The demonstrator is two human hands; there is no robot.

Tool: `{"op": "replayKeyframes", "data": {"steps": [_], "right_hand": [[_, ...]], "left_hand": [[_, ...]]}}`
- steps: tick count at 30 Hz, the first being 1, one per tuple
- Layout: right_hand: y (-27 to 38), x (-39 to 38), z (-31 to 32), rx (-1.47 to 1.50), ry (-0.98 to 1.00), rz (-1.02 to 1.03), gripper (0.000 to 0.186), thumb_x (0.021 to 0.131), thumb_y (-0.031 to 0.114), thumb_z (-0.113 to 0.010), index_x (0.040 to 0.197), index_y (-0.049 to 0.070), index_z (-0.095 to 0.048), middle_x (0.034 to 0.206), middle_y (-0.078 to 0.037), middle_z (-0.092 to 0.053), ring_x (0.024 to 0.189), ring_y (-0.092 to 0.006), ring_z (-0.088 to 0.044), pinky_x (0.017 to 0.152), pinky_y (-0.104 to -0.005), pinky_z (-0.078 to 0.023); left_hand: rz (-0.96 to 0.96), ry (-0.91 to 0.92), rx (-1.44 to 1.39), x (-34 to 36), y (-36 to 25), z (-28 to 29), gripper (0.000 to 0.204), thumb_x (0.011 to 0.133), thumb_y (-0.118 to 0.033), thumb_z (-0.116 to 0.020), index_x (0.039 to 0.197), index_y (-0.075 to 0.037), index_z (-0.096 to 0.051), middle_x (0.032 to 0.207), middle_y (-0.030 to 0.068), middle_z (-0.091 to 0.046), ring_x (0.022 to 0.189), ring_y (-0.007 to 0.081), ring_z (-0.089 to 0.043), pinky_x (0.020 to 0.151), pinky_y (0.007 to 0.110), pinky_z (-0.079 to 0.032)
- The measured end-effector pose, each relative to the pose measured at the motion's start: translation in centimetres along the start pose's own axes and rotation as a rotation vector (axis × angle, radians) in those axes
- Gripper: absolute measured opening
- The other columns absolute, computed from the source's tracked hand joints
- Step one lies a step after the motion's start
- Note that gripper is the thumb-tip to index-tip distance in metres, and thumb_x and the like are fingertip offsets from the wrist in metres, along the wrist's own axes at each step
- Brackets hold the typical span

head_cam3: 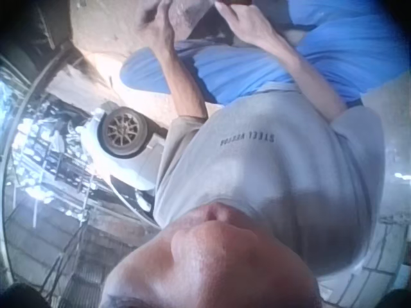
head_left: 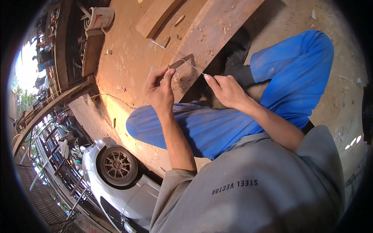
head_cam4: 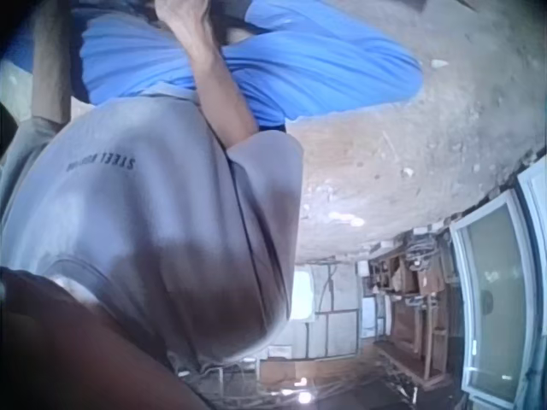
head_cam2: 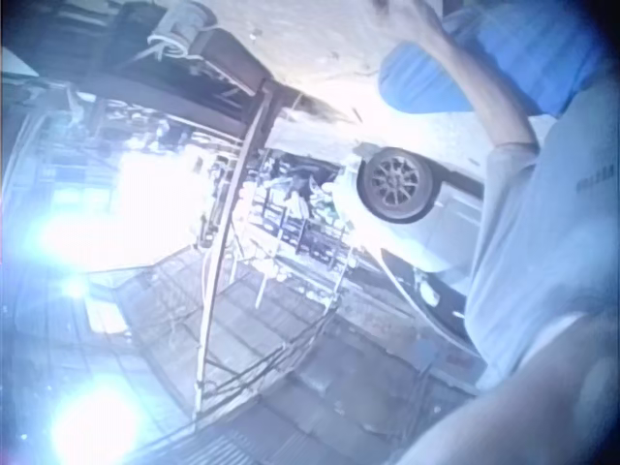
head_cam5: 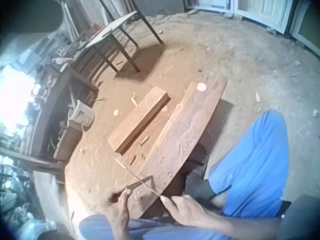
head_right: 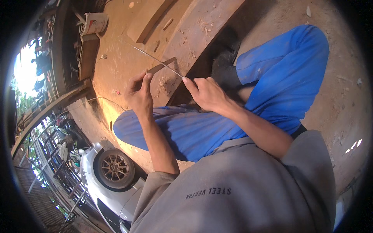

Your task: The person whittles a small piece of wood using a large blade, scraping along the surface while holding the piece by hand.

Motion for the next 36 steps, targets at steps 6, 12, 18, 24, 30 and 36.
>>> {"op": "replayKeyframes", "data": {"steps": [6, 12, 18, 24, 30, 36], "right_hand": [[4.7, -0.7, 1.4, 0.265, -0.028, 0.140, 0.056, 0.109, 0.037, -0.052, 0.074, -0.007, -0.055, 0.070, -0.031, -0.055, 0.067, -0.0529, -0.057, 0.056, -0.0523, -0.039], [0.5, 0.3, 0.7, -0.016, -0.022, -0.009, 0.057, 0.108, 0.039, -0.051, 0.076, -0.007, -0.062, 0.068, -0.032, -0.059, 0.066, -0.0514, -0.062, 0.059, -0.0541, -0.047], [-2.3, -0.4, -0.1, -0.062, -0.048, -0.036, 0.059, 0.108, 0.040, -0.050, 0.075, -0.006, -0.063, 0.069, -0.034, -0.060, 0.073, -0.0517, -0.065, 0.063, -0.0540, -0.049], [2.1, -0.4, 1.9, 0.164, -0.006, 0.062, 0.062, 0.108, 0.046, -0.048, 0.080, -0.007, -0.066, 0.076, -0.034, -0.062, 0.076, -0.0538, -0.064, 0.069, -0.0577, -0.050], [-1.2, 0.2, 1.2, 0.009, -0.076, -0.002, 0.056, 0.109, 0.038, -0.051, 0.075, -0.006, -0.058, 0.069, -0.032, -0.057, 0.070, -0.0527, -0.060, 0.060, -0.0527, -0.044], [-1.4, 0.1, 0.1, -0.169, -0.036, -0.018, 0.047, 0.109, 0.030, -0.051, 0.079, -0.006, -0.057, 0.073, -0.032, -0.054, 0.076, -0.0532, -0.057, 0.056, -0.0505, -0.040]], "left_hand": [[-0.022, 0.000, 0.078, -0.3, 0.1, -0.2, 0.015, 0.089, -0.004, -0.082, 0.100, 0.004, -0.076, 0.093, 0.0084, -0.076, 0.087, 0.0131, -0.070, 0.082, 0.026, -0.056], [-0.020, -0.035, 0.066, 0.0, 0.1, 0.2, 0.014, 0.091, -0.003, -0.080, 0.102, 0.004, -0.076, 0.094, 0.0085, -0.076, 0.088, 0.0125, -0.070, 0.082, 0.025, -0.055], [-0.069, -0.006, 0.056, -0.2, 0.2, -0.7, 0.014, 0.090, -0.003, -0.081, 0.101, 0.004, -0.076, 0.093, 0.0074, -0.075, 0.086, 0.0116, -0.069, 0.081, 0.024, -0.054], [-0.077, -0.018, 0.025, -0.4, -0.4, -0.7, 0.013, 0.091, -0.004, -0.080, 0.100, 0.004, -0.076, 0.094, 0.0079, -0.076, 0.088, 0.0117, -0.070, 0.083, 0.025, -0.055], [-0.017, -0.051, 0.038, -0.1, 0.1, -0.1, 0.012, 0.090, 0.002, -0.080, 0.100, 0.005, -0.074, 0.090, 0.0053, -0.072, 0.086, 0.0108, -0.068, 0.079, 0.023, -0.054], [-0.057, -0.036, -0.039, 0.2, -0.1, -1.0, 0.011, 0.089, 0.004, -0.079, 0.100, 0.005, -0.074, 0.090, 0.0066, -0.072, 0.087, 0.0119, -0.069, 0.080, 0.023, -0.056]]}}
Point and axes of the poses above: each hand's wrist, its own x-axis towards the middle knuckle, its own z-axis out of the back of the hand, y = z × x, the point moved 9 cm from there along x, towards the middle knuckle
